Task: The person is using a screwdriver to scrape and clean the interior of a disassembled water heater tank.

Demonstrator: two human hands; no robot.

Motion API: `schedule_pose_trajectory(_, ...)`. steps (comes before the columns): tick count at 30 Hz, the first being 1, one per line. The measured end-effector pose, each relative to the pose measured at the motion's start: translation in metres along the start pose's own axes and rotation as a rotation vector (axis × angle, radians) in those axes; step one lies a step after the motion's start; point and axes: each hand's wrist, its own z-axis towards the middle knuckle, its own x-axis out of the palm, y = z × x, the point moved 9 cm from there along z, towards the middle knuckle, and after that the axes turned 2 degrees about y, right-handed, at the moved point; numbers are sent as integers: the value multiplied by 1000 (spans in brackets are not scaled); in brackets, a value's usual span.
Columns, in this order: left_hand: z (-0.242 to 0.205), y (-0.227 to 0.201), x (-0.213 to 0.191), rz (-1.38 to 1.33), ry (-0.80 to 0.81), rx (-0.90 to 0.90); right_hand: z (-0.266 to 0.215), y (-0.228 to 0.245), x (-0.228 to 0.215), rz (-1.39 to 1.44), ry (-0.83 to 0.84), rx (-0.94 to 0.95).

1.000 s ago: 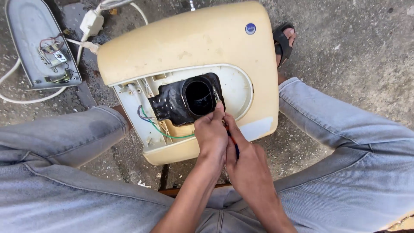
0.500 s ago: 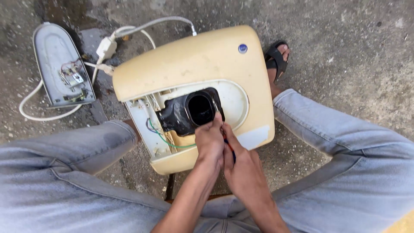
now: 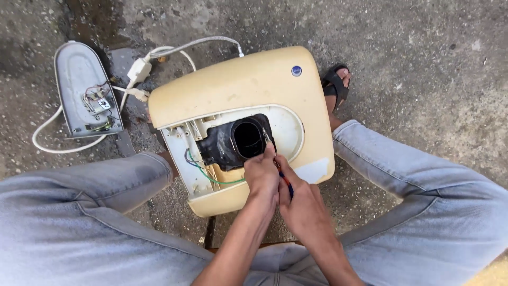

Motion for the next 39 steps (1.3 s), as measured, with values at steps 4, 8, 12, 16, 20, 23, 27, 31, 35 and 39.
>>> schedule_pose_trajectory(4, 21, 9, 6, -6, -12, 12, 8, -8, 1, 5, -36, 4)
schedule_pose_trajectory(8, 31, 24, 5, 66, -108, 68, -1, -12, 5, 145, -11, -77)
schedule_pose_trajectory(12, 34, 7, 4, 138, -109, 139, 1, 1, 0, 141, -20, -82)
schedule_pose_trajectory(16, 36, 12, 2, 118, -114, 197, 2, -14, 10, 172, -25, -128)
schedule_pose_trajectory(20, 61, 7, 1, 174, -124, 221, 3, -9, 12, 211, -21, -128)
schedule_pose_trajectory(23, 66, 14, -1, 221, -139, 224, -14, -2, 8, 219, 4, -134)
schedule_pose_trajectory(27, 63, 6, -5, 267, -125, 230, -17, 2, 10, 219, 17, -100)
schedule_pose_trajectory(31, 55, 2, -2, 212, -101, 277, -5, -11, 20, 232, -6, -111)
schedule_pose_trajectory(35, 56, -5, -7, 210, -115, 260, -10, -1, 18, 236, -9, -105)
schedule_pose_trajectory(39, 35, -18, -11, 228, -129, 289, -2, 0, 21, 270, -29, -120)
